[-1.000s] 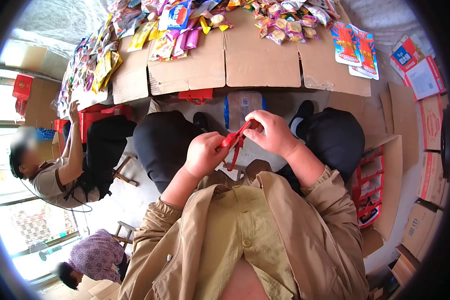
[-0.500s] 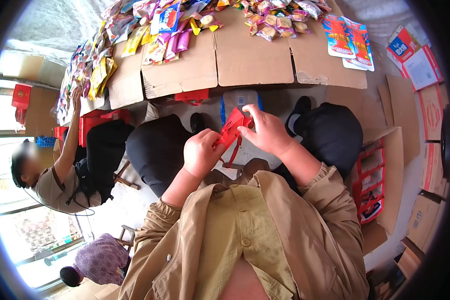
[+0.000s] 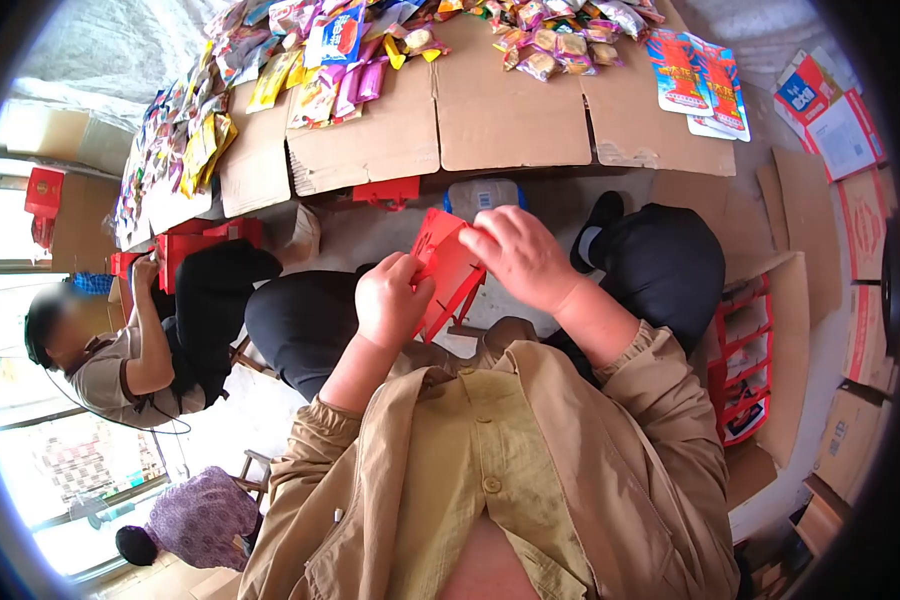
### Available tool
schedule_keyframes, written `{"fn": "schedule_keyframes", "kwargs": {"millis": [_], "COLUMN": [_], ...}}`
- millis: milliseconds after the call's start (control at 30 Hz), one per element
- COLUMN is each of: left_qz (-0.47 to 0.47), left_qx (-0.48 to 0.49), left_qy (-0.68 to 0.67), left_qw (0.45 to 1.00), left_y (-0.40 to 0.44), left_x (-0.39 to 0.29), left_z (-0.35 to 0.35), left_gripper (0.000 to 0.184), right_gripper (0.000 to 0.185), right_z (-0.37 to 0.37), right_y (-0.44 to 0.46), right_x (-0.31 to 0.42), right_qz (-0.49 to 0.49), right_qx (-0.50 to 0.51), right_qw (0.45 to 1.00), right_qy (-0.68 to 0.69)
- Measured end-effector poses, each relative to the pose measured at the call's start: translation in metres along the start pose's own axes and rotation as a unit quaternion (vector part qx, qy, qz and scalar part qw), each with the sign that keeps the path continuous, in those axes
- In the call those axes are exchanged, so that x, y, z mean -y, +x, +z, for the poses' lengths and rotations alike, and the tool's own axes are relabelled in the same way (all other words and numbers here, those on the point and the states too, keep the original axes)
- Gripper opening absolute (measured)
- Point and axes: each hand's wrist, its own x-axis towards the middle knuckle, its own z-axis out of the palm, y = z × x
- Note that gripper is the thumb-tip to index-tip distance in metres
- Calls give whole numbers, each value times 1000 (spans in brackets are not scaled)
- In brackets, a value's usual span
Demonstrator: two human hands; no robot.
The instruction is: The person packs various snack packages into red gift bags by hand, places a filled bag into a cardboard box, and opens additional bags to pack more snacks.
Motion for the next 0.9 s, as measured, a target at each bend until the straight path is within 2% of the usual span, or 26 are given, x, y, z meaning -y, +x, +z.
{"fn": "schedule_keyframes", "kwargs": {"millis": [33,67,167,200,333,400,433,500,533,600,633,700,733,767,833,900], "left_qz": [6,4,2,8,29,34,38,41,47,52,54,51,56,60,93,140], "left_qx": [1,0,9,9,25,32,39,39,36,32,27,20,21,22,35,39], "left_qy": [5,5,26,36,61,60,59,62,63,63,61,63,68,73,72,34], "left_qw": [1000,1000,1000,999,997,997,997,996,996,996,996,996,996,995,992,989], "left_y": [-1,-2,-5,-6,-7,-9,-9,-9,-8,-7,-7,-7,-7,-7,-10,-6], "left_x": [-1,-2,-2,-1,-7,-8,-9,-10,-10,-11,-12,-16,-19,-22,-26,-35], "left_z": [1,3,5,6,6,10,11,14,15,17,18,20,21,22,25,25], "left_gripper": [11,11,10,10,12,12,12,12,12,12,13,13,14,15,14,17], "right_gripper": [22,22,9,9,7,9,9,17,17,27,27,34,34,34,32,32], "right_z": [2,4,13,19,35,35,35,36,35,34,38,49,51,51,49,46], "right_y": [2,2,-4,-6,-15,-13,-12,-11,-11,-8,-9,-12,-18,-17,-15,-12], "right_x": [1,4,15,15,15,22,23,25,24,24,22,17,19,23,29,28], "right_qz": [-80,-82,-154,-154,-103,27,26,137,137,234,232,328,375,370,468,476], "right_qx": [-6,-5,131,130,139,104,103,166,166,178,178,193,155,157,80,97], "right_qw": [996,996,975,975,980,994,994,966,966,913,914,817,728,727,605,608], "right_qy": [-29,-28,-97,-97,-103,32,32,141,141,281,281,434,553,556,640,628]}}
